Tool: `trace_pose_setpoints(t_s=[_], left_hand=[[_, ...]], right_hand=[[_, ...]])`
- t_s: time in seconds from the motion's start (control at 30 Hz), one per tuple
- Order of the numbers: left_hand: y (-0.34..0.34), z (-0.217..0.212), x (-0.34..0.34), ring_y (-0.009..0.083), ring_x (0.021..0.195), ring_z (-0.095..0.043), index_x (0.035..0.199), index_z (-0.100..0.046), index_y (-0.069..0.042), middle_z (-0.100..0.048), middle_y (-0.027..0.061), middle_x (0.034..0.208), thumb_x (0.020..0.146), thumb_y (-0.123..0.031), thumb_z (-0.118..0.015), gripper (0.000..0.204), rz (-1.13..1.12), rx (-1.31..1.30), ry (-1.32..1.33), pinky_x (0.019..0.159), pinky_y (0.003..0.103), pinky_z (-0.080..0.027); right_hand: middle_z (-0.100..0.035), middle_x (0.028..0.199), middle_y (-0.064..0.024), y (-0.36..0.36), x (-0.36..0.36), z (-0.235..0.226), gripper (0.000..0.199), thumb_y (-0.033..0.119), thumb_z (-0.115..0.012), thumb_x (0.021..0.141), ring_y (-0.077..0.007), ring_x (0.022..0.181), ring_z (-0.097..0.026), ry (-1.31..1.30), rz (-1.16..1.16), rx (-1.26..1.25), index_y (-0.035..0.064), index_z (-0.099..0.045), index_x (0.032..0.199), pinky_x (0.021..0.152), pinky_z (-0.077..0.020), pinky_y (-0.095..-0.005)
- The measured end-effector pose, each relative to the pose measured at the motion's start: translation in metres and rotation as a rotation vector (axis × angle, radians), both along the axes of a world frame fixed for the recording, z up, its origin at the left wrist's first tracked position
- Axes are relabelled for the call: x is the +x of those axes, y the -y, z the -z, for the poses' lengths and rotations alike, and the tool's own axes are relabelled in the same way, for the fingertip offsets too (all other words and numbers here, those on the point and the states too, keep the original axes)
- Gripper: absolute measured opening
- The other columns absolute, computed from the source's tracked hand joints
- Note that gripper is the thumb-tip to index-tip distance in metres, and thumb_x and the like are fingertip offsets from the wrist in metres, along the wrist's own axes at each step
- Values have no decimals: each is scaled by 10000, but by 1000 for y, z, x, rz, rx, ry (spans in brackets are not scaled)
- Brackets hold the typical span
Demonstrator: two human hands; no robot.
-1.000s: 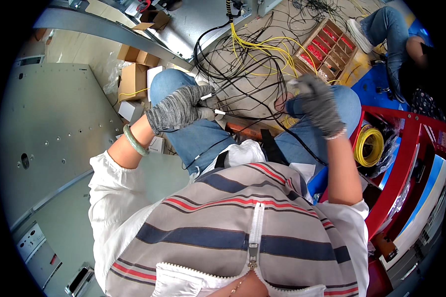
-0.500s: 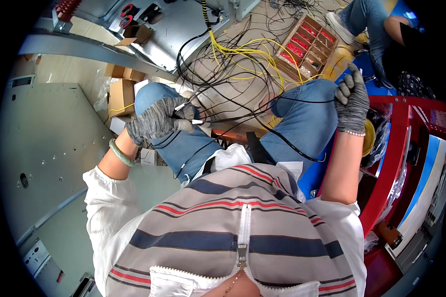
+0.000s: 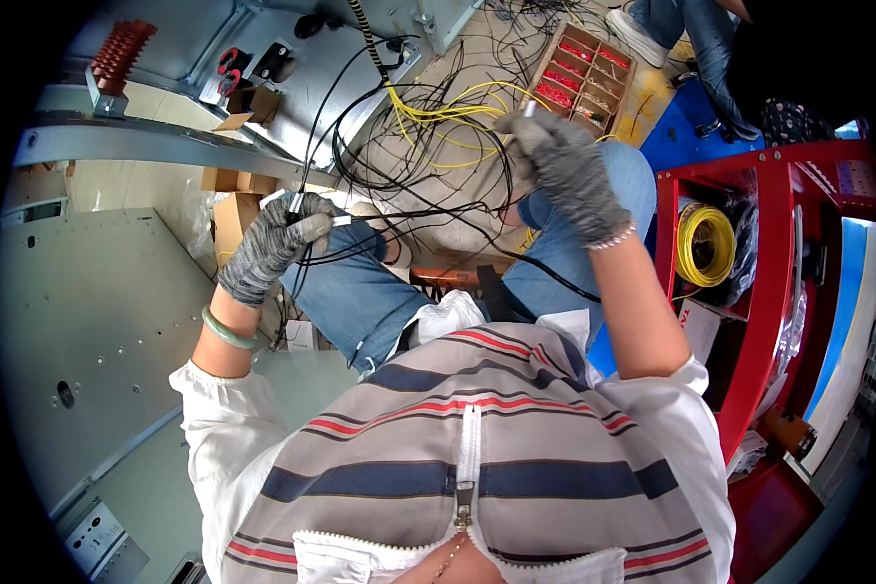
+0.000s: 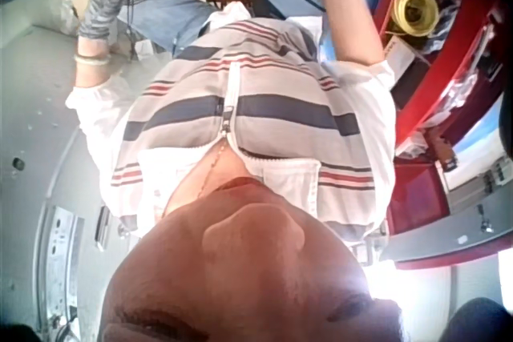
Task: The person sits on the floor and organizes a bundle of black and yellow wires. They use a handheld tool to strip or cut wire ends, then separate and align the wires by hand.
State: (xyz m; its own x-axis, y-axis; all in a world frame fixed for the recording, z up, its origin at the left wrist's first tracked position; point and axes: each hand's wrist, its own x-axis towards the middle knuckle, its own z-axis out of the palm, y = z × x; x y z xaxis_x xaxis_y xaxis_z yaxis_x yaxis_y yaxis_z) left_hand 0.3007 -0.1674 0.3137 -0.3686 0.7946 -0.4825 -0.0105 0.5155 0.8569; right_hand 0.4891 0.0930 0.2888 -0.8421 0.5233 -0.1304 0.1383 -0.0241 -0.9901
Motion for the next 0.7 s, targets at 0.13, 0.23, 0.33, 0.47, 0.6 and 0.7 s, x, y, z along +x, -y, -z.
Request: trace_pose_setpoints(t_s=[0.13,0.23,0.33,0.47,0.6,0.7], left_hand=[[0,5,-1,56,541,-435,815,-564,-48,-525,-9,613,796,-272,-571,225,-71,66,23,500,182,-326],[2,6,-1,72,560,-464,822,-569,-32,-534,1,622,800,-252,-573,221,-103,143,56,532,189,-355],[10,5,-5,82,569,-472,829,-574,-32,-541,8,628,806,-225,-566,195,-101,180,57,535,202,-367],[14,-14,-14,71,517,-445,793,-595,-48,-559,26,632,833,-324,-525,288,147,-188,-154,514,219,-371],[13,-3,-16,86,510,-445,836,-623,-63,-536,18,597,834,-462,-463,430,57,-188,-322,502,226,-366],[-7,18,-7,103,488,-447,914,-608,-68,-523,45,614,812,-474,-496,433,-85,-66,-208,491,230,-376]], right_hand=[[-542,656,-15,21,-20,8,199,202,-517,854,-54,534,-504,56,-1,-128,46,-609,938,476,-434,-184],[-555,670,-16,25,-24,42,212,211,-519,856,-69,556,-522,63,-138,-19,53,-607,967,513,-450,-203],[-584,718,-26,28,-22,43,237,234,-544,837,-77,606,-540,186,-150,-91,45,-609,964,548,-456,-225],[-580,738,-20,23,-24,43,287,276,-520,851,-64,624,-539,131,-214,23,32,-600,980,563,-463,-210],[-570,745,-15,38,-36,32,312,287,-497,857,-61,616,-533,101,-290,-61,9,-604,949,575,-469,-201],[-577,739,-68,45,-42,33,269,242,-512,834,-104,642,-552,38,-362,102,16,-605,946,589,-462,-230]])
